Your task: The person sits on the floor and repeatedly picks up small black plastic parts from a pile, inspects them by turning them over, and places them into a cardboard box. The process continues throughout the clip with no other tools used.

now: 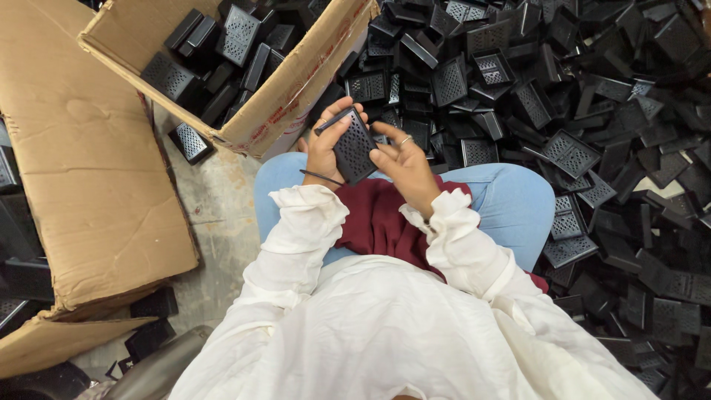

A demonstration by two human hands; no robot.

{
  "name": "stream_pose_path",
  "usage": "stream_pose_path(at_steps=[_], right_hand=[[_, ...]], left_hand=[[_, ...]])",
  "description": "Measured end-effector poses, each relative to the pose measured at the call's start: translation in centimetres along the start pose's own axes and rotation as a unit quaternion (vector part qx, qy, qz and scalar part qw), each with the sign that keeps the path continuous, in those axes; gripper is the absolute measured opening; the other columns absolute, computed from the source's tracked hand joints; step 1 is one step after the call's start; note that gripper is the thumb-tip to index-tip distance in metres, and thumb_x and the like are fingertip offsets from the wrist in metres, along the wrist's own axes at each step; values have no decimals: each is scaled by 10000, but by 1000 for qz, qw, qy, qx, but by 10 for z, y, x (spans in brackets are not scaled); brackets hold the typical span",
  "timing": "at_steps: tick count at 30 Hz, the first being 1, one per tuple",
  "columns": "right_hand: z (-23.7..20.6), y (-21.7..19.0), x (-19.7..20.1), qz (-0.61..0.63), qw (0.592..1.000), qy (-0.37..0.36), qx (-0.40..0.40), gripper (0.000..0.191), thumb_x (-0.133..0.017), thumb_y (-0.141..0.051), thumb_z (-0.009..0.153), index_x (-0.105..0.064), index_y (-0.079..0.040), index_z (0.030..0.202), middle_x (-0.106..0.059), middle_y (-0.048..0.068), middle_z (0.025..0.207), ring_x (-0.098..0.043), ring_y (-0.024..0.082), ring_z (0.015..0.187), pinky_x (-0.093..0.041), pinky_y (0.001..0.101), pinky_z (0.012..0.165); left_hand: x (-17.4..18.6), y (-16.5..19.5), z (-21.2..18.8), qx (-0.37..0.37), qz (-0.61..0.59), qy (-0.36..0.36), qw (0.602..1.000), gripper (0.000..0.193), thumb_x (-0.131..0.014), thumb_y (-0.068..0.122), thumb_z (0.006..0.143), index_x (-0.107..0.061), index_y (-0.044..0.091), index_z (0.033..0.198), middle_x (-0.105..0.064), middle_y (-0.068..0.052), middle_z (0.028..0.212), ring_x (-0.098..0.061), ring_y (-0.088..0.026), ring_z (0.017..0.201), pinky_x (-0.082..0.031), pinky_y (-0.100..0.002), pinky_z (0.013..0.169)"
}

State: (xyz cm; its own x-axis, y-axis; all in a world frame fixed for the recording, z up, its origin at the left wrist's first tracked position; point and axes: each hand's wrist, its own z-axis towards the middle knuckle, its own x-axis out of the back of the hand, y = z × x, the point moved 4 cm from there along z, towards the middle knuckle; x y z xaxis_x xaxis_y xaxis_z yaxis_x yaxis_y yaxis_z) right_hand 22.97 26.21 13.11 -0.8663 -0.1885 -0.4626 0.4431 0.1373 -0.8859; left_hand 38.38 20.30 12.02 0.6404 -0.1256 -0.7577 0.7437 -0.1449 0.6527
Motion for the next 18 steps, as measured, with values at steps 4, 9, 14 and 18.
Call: stream_pose_path(at_steps=[4,9,14,18], right_hand=[[-1,-5,6,92,991,19,-98,430,-691,-44,990,-558,30,1392,-703,154,1181,-709,193,1039,-598,359,926],[-4,-3,12,42,994,67,-72,388,-709,-42,951,-578,63,1301,-743,152,1144,-737,184,996,-614,341,912],[-9,0,22,-115,991,62,18,427,-684,-92,990,-550,50,1370,-712,97,1210,-671,96,1060,-546,243,908],[-18,14,23,-82,995,42,-32,382,-641,-167,1043,-618,59,1350,-734,89,1157,-682,94,995,-563,236,876]], left_hand=[[-8,11,-7,17,-76,-83,993,434,-618,99,1022,-516,5,1433,-632,-141,1316,-644,-242,1204,-558,-406,1057],[8,-2,-9,13,130,-23,991,513,-658,235,1029,-509,-11,1455,-659,-126,1324,-638,-207,1212,-517,-336,1075],[29,-26,-42,67,320,-53,944,480,-755,167,981,-590,-67,1367,-706,-91,1269,-659,-153,1148,-522,-299,1033],[35,-40,-73,126,304,-83,941,515,-757,107,937,-536,-44,1377,-674,-62,1268,-643,-122,1134,-533,-295,997]])
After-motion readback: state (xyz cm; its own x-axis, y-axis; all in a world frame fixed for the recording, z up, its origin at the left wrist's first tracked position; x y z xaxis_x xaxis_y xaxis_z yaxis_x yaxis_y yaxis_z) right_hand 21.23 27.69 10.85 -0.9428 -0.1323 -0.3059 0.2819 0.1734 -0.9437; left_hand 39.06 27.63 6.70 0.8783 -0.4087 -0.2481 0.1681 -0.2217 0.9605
